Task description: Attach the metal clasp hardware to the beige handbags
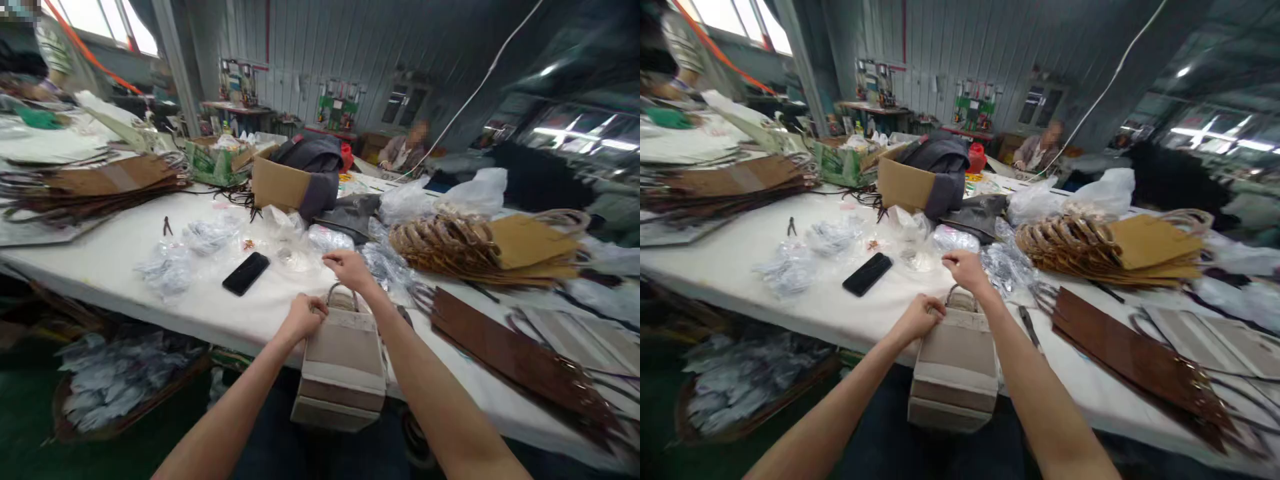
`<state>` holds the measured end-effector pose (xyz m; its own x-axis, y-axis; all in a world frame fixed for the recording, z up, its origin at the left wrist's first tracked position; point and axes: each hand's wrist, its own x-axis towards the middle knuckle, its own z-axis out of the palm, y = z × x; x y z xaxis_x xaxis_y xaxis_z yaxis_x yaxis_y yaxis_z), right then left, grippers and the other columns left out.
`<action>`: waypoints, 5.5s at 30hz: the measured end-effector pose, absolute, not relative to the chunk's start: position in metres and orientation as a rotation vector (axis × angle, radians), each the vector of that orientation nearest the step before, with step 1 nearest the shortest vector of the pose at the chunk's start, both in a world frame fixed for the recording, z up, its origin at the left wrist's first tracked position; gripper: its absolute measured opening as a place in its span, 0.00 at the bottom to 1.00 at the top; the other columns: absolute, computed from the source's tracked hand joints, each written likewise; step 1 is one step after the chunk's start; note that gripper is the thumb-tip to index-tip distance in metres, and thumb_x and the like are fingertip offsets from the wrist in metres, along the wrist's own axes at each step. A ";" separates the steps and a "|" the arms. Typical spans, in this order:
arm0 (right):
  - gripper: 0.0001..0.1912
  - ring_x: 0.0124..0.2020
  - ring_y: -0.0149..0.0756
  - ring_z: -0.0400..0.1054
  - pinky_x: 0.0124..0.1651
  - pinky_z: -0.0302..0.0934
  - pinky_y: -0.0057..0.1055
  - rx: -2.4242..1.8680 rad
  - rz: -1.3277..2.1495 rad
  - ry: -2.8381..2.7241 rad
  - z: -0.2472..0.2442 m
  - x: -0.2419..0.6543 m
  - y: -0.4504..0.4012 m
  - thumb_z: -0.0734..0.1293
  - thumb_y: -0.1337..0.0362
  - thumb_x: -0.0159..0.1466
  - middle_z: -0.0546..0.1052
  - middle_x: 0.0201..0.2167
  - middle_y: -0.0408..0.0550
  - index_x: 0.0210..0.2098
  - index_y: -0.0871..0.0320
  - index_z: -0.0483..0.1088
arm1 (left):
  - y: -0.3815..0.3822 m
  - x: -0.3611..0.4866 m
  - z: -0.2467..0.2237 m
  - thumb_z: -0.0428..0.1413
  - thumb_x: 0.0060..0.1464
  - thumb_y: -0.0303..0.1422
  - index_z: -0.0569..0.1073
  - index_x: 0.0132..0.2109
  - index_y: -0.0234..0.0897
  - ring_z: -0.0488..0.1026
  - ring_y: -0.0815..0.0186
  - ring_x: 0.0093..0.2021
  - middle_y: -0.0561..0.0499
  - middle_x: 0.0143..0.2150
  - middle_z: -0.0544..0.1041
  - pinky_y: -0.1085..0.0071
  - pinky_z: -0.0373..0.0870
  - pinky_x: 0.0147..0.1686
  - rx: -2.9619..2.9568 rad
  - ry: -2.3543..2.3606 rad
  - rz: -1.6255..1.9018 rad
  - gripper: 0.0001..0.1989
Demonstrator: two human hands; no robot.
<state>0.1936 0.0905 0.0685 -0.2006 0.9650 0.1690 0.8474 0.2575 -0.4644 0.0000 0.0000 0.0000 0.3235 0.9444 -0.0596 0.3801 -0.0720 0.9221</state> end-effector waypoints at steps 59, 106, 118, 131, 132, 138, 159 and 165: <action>0.11 0.33 0.35 0.77 0.38 0.66 0.28 -1.738 0.950 -1.707 0.051 0.244 -0.067 0.73 0.63 0.66 0.87 0.34 0.47 0.43 0.58 0.88 | 0.007 -0.006 0.003 0.61 0.57 0.32 0.89 0.46 0.34 0.78 0.55 0.40 0.46 0.36 0.84 0.61 0.76 0.49 1.670 1.117 0.605 0.14; 0.09 0.43 0.44 0.82 0.49 0.70 0.34 -1.928 0.647 -1.817 0.037 0.221 -0.056 0.76 0.66 0.68 0.89 0.41 0.45 0.44 0.50 0.90 | 0.007 0.005 0.005 0.62 0.52 0.30 0.90 0.44 0.37 0.78 0.55 0.42 0.45 0.41 0.86 0.64 0.76 0.49 1.694 1.183 0.563 0.15; 0.10 0.47 0.40 0.79 0.53 0.69 0.34 -1.704 0.543 -1.882 0.031 0.223 -0.067 0.74 0.71 0.70 0.87 0.45 0.48 0.45 0.53 0.89 | 0.003 0.007 0.008 0.69 0.56 0.43 0.88 0.43 0.36 0.78 0.51 0.50 0.44 0.41 0.83 0.61 0.75 0.57 1.761 1.214 0.552 0.15; 0.10 0.46 0.40 0.78 0.54 0.67 0.35 -1.629 0.576 -1.859 0.021 0.229 -0.065 0.73 0.72 0.71 0.85 0.43 0.48 0.43 0.54 0.88 | -0.004 0.024 0.001 0.70 0.56 0.38 0.86 0.45 0.42 0.71 0.44 0.64 0.42 0.54 0.72 0.51 0.71 0.69 1.877 1.501 0.485 0.10; 0.09 0.46 0.40 0.77 0.53 0.67 0.35 -1.641 0.582 -1.866 0.022 0.229 -0.064 0.74 0.71 0.70 0.85 0.44 0.48 0.43 0.55 0.88 | -0.004 0.025 0.001 0.69 0.57 0.38 0.86 0.45 0.42 0.71 0.44 0.64 0.41 0.55 0.71 0.51 0.72 0.69 1.866 1.511 0.481 0.10; 0.04 0.46 0.43 0.76 0.50 0.65 0.36 -1.834 0.569 -1.888 0.031 0.223 -0.062 0.75 0.65 0.70 0.86 0.44 0.49 0.41 0.54 0.85 | -0.009 0.030 0.003 0.68 0.59 0.40 0.84 0.46 0.43 0.67 0.42 0.68 0.40 0.58 0.70 0.47 0.71 0.69 1.839 1.561 0.443 0.11; 0.12 0.50 0.44 0.76 0.54 0.68 0.37 -1.541 0.393 -2.145 0.033 0.235 -0.071 0.68 0.69 0.75 0.82 0.47 0.52 0.43 0.54 0.86 | -0.023 0.023 0.026 0.66 0.60 0.36 0.82 0.46 0.44 0.72 0.47 0.64 0.43 0.57 0.74 0.58 0.71 0.65 1.878 1.582 0.371 0.07; 0.15 0.47 0.44 0.79 0.50 0.70 0.39 -1.530 0.375 -2.050 0.009 0.230 -0.062 0.65 0.67 0.75 0.82 0.45 0.49 0.39 0.50 0.83 | -0.017 0.022 0.019 0.67 0.56 0.34 0.81 0.47 0.45 0.71 0.51 0.64 0.45 0.59 0.74 0.62 0.70 0.65 1.872 1.588 0.401 0.10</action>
